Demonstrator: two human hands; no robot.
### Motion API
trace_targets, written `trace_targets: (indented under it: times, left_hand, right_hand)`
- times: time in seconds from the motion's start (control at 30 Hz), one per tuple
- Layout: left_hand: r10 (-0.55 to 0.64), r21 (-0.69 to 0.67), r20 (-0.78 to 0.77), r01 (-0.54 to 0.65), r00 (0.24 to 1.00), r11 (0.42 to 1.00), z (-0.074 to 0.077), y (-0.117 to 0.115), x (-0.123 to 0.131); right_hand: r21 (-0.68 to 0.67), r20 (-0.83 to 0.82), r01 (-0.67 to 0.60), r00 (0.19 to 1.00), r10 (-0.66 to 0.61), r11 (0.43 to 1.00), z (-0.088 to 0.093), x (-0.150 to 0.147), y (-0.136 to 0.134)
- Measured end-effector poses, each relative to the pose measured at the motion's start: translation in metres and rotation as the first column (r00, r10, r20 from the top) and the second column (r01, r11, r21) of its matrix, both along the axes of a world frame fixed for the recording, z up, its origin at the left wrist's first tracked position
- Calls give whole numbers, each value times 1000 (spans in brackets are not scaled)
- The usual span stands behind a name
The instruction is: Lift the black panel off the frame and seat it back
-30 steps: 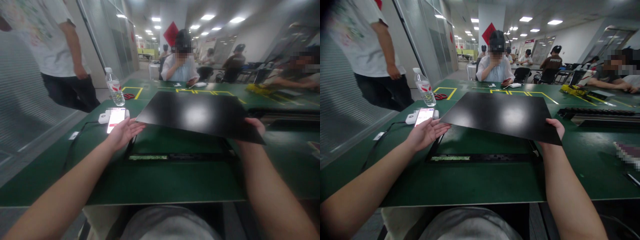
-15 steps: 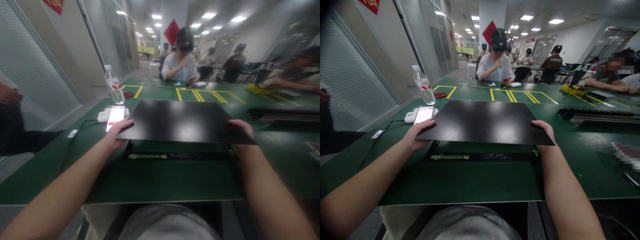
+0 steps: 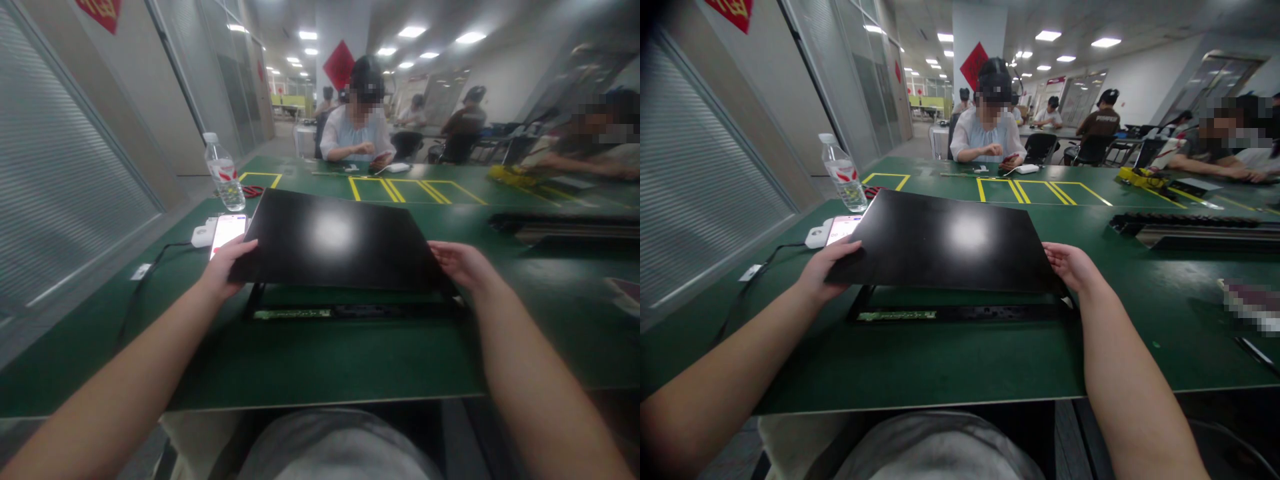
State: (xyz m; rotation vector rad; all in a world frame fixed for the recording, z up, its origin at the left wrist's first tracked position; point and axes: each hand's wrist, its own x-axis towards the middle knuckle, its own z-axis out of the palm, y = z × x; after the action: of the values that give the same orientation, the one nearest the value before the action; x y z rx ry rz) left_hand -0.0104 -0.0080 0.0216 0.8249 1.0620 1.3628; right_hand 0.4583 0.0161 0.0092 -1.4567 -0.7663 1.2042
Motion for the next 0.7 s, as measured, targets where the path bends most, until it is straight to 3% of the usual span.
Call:
trace_targets:
  times: [0.2, 0.47, 0.7]
  left_hand:
    - [-35, 53, -35, 37, 999, 998, -7, 3, -7]
    - [-82, 1, -73, 82, 994, 997, -13, 3, -3]
    - [-113, -54, -87, 108, 990, 993, -17, 3, 2]
  right_hand:
    - [9, 114, 92, 989, -92, 996, 0, -7, -2]
    - [52, 399, 120, 907, -131, 991, -13, 4, 4]
    - [70, 467, 153, 868, -168, 986, -13, 1, 2]
